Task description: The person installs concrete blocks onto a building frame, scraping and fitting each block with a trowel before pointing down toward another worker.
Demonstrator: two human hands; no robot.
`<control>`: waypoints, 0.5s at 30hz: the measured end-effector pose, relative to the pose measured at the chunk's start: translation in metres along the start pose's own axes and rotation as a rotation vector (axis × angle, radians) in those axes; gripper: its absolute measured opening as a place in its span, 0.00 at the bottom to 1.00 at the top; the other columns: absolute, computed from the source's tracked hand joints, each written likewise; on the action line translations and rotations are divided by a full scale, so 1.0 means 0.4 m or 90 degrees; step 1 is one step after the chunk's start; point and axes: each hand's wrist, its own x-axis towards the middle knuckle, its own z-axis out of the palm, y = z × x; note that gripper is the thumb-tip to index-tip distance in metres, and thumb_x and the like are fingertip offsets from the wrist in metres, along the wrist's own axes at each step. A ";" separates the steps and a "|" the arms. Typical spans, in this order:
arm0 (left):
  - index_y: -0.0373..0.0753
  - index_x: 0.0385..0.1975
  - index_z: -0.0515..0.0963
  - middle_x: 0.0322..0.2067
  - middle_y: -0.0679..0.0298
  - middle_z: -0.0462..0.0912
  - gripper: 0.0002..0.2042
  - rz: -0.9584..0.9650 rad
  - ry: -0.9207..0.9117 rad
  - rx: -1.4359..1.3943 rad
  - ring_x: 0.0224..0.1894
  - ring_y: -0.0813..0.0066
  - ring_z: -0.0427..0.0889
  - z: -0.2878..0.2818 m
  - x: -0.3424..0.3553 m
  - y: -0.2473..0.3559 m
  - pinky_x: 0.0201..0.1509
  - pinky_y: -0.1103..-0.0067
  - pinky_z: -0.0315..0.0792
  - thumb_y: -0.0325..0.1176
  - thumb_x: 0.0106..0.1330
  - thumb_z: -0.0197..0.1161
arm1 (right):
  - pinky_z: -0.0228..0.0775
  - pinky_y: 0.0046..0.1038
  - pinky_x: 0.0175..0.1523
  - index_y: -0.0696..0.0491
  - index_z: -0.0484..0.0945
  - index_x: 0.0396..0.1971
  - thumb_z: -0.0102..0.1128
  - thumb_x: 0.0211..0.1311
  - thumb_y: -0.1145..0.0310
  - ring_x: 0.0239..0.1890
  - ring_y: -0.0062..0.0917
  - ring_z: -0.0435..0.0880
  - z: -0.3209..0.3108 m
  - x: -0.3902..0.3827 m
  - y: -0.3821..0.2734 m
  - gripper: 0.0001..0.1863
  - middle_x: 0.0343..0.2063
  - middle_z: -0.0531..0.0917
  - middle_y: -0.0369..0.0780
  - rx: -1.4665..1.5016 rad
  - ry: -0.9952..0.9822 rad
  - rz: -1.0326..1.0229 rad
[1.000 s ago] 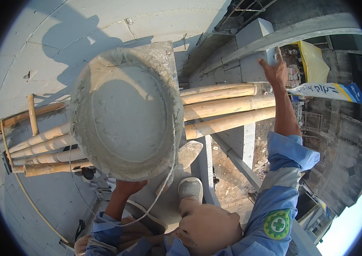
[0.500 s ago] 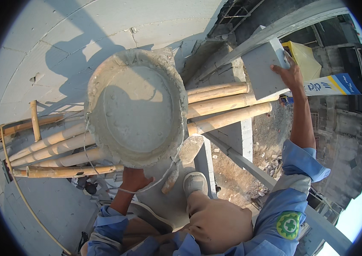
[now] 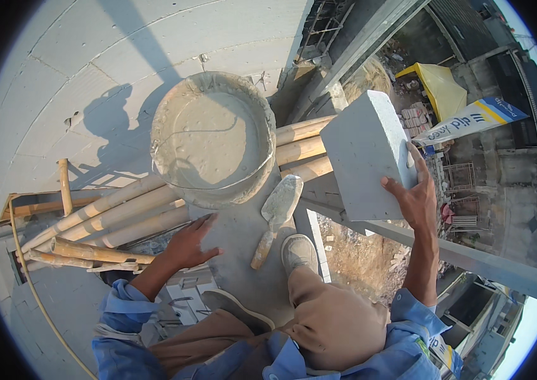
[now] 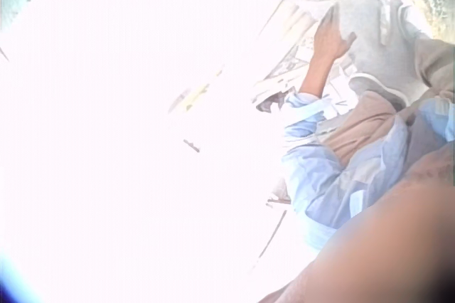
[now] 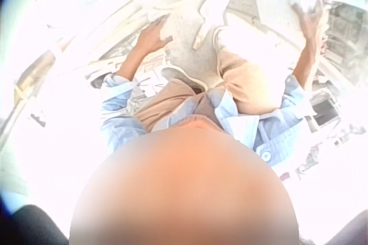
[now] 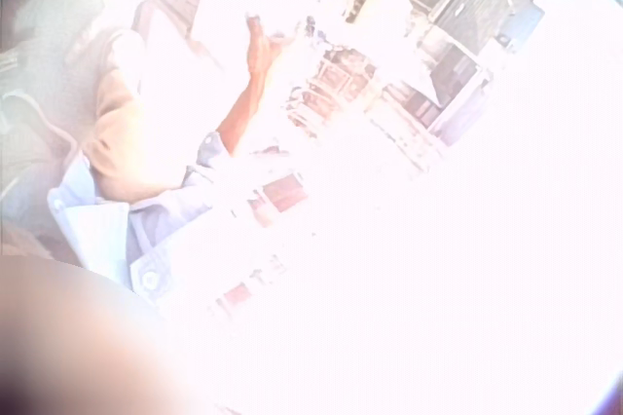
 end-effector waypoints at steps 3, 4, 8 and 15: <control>0.34 0.69 0.64 0.65 0.46 0.72 0.42 0.065 -0.107 -0.040 0.61 0.48 0.77 -0.108 -0.068 0.075 0.65 0.61 0.72 0.57 0.62 0.67 | 0.72 0.39 0.61 0.48 0.68 0.70 0.80 0.38 0.58 0.56 0.40 0.83 -0.095 -0.124 -0.045 0.52 0.55 0.83 0.51 -0.045 -0.116 -0.109; 0.35 0.69 0.65 0.63 0.47 0.75 0.40 0.054 -0.140 -0.067 0.59 0.50 0.79 -0.127 -0.101 0.094 0.63 0.61 0.73 0.57 0.63 0.67 | 0.71 0.40 0.62 0.45 0.69 0.70 0.80 0.38 0.57 0.56 0.40 0.82 -0.115 -0.156 -0.066 0.52 0.54 0.82 0.49 -0.098 -0.187 -0.203; 0.37 0.67 0.69 0.58 0.49 0.81 0.37 -0.028 -0.478 -0.212 0.56 0.55 0.82 -0.166 -0.150 0.111 0.62 0.67 0.74 0.57 0.66 0.65 | 0.71 0.43 0.60 0.38 0.70 0.70 0.81 0.41 0.55 0.52 0.43 0.81 -0.087 -0.190 -0.189 0.50 0.50 0.81 0.44 -0.165 -0.530 -0.350; 0.36 0.77 0.47 0.64 0.43 0.73 0.52 -0.159 -0.494 -0.757 0.62 0.49 0.79 -0.158 -0.404 0.010 0.61 0.63 0.76 0.64 0.64 0.64 | 0.72 0.42 0.56 0.39 0.60 0.75 0.76 0.46 0.58 0.51 0.44 0.79 0.218 -0.315 -0.314 0.52 0.47 0.74 0.47 -0.131 -0.583 -0.695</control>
